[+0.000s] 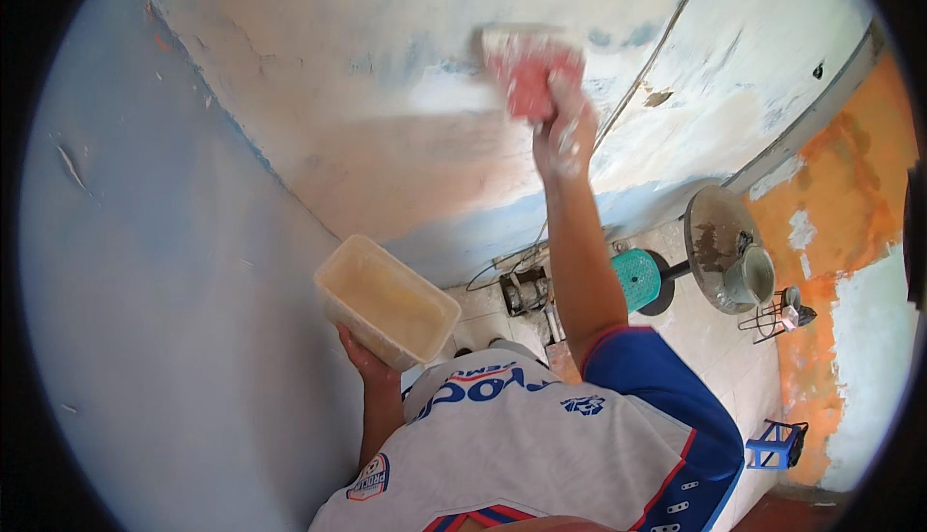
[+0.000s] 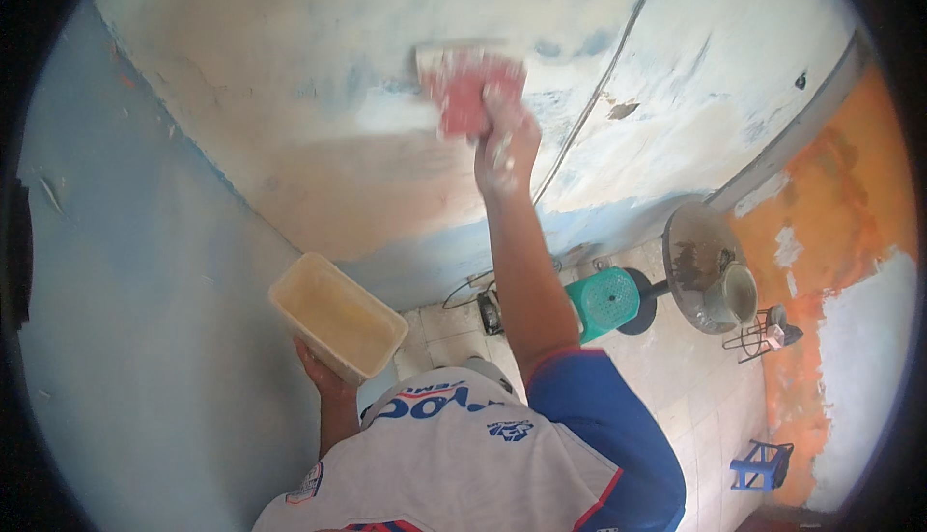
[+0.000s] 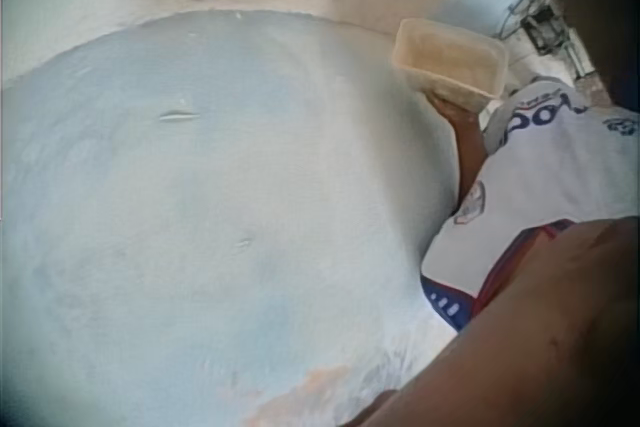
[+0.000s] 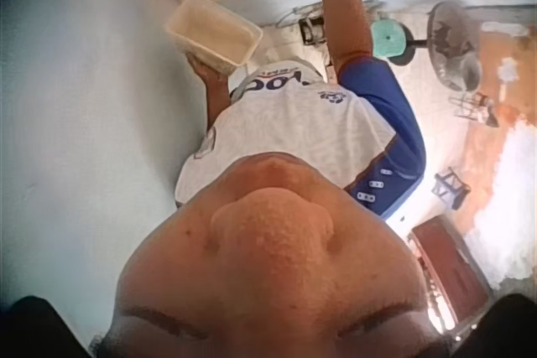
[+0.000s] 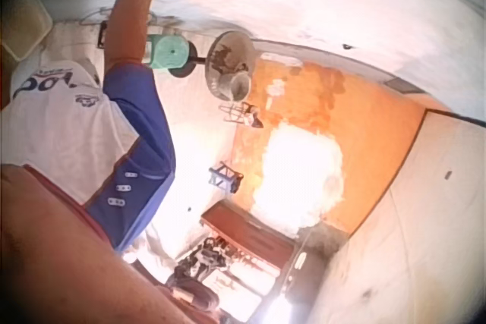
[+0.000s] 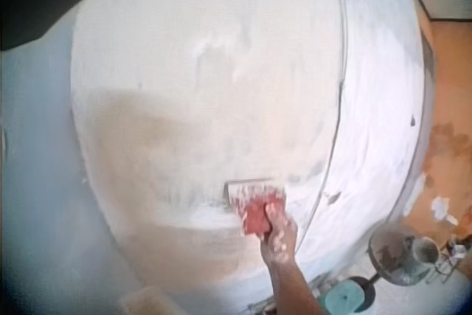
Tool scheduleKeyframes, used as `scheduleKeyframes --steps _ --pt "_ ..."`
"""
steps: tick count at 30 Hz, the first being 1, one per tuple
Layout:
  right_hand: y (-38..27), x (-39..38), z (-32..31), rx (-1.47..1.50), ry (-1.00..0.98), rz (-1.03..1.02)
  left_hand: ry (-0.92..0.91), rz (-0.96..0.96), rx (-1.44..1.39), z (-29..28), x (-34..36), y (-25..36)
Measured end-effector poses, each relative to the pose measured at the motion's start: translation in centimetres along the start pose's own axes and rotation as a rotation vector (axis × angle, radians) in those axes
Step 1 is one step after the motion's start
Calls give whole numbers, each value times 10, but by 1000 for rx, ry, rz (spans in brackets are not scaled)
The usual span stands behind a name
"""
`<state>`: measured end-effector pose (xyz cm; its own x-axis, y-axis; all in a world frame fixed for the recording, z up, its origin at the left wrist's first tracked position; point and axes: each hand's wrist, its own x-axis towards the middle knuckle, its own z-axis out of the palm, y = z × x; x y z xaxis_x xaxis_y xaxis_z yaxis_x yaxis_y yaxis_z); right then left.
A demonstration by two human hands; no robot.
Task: The person applies patching compound to cracks and holes in a wall using a putty knife, frequently loading the tool from a plastic container.
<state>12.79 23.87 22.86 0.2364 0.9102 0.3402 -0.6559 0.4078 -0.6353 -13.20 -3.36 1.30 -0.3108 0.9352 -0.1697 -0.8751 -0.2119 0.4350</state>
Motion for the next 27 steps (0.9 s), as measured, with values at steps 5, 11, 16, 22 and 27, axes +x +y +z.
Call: scheduleKeyframes --steps 5,11,16,22,27 --pt "29 29 -6 -45 112 19 22 18 38 14 3 -1" --pt "87 -58 -104 -343 336 345 -66 -30 -32 24 3 -2" --pt "-18 9 -11 26 58 -78 -1 15 30 16 -2 1" --pt "24 44 -56 -81 160 26 -8 -7 28 12 4 -1" --pt "79 -46 -114 -153 290 337 -18 10 21 12 6 -5"
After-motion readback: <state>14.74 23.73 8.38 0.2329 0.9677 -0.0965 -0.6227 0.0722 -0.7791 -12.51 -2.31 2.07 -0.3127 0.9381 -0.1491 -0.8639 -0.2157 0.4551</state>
